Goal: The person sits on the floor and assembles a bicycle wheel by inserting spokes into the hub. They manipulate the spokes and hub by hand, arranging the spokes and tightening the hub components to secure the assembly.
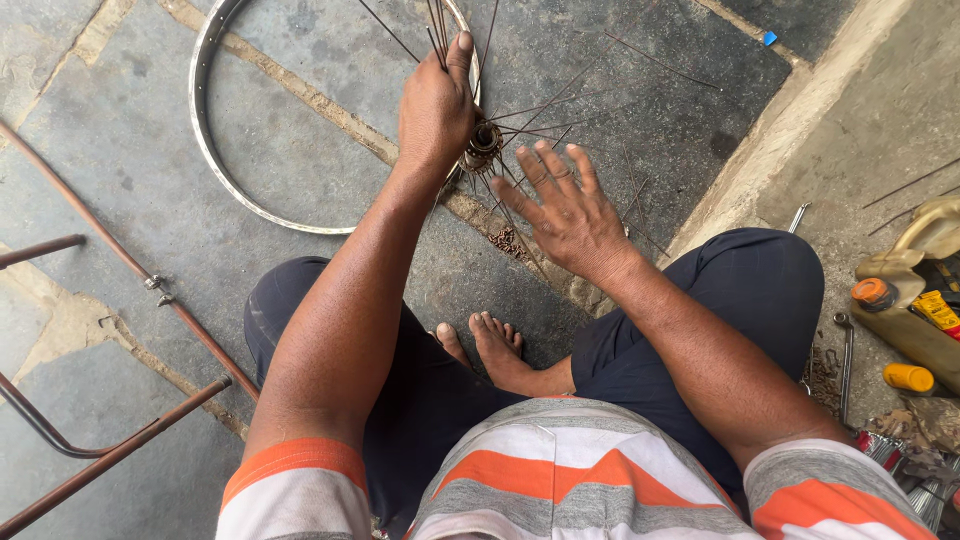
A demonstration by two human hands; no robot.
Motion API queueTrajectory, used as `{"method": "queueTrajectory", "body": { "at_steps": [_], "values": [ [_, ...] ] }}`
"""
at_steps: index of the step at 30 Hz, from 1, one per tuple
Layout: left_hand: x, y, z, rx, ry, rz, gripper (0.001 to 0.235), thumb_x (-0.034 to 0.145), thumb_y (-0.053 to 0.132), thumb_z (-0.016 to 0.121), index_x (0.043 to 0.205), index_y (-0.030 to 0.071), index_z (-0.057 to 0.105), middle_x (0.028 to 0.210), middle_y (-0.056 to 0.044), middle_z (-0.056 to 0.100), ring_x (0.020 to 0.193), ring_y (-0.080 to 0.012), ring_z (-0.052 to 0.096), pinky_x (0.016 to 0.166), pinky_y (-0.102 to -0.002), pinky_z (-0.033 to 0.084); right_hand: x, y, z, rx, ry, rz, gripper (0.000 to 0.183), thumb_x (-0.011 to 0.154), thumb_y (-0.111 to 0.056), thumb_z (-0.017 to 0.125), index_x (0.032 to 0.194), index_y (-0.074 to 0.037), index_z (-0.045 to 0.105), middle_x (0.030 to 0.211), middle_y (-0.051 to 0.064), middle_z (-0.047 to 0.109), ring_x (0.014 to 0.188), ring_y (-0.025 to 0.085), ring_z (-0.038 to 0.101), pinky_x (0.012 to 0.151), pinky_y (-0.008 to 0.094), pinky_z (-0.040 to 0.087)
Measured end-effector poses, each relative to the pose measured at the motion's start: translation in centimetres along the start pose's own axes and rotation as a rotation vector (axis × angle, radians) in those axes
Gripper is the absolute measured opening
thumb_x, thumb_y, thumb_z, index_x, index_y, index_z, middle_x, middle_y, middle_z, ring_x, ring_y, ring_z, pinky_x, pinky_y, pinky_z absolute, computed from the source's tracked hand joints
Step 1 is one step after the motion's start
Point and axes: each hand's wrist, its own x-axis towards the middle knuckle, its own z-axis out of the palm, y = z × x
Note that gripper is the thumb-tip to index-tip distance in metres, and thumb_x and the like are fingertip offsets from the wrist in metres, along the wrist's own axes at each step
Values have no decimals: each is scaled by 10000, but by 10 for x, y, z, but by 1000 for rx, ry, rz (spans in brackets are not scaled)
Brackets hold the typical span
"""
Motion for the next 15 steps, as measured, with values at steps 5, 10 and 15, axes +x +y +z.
{"method": "queueTrajectory", "body": {
  "at_steps": [5,10,15],
  "values": [
    [-2,3,0,-116,-68,-65,662,1066,580,343,1040,20,695,644,-69,695,571,-182,744,573,-415,554,1,-13,6,-59,-93,-81,745,997,-99,614,1650,-312,326,1728,177,109,1576,357,288,1276,614,171],
    [-3,8,-4,-217,-109,-148,641,1036,584,358,1052,25,671,645,-63,719,570,-163,772,572,-390,589,3,-19,-13,-60,29,-133,318,1013,-181,660,1327,-226,645,1600,126,430,1468,296,465,1253,557,303],
    [-4,2,10,-76,-138,-67,674,1065,592,343,999,9,675,770,-137,726,757,-292,777,684,-472,582,24,-20,-56,561,161,103,166,1035,-307,751,1115,-163,731,1085,102,713,995,212,694,843,395,602]
  ]
}}
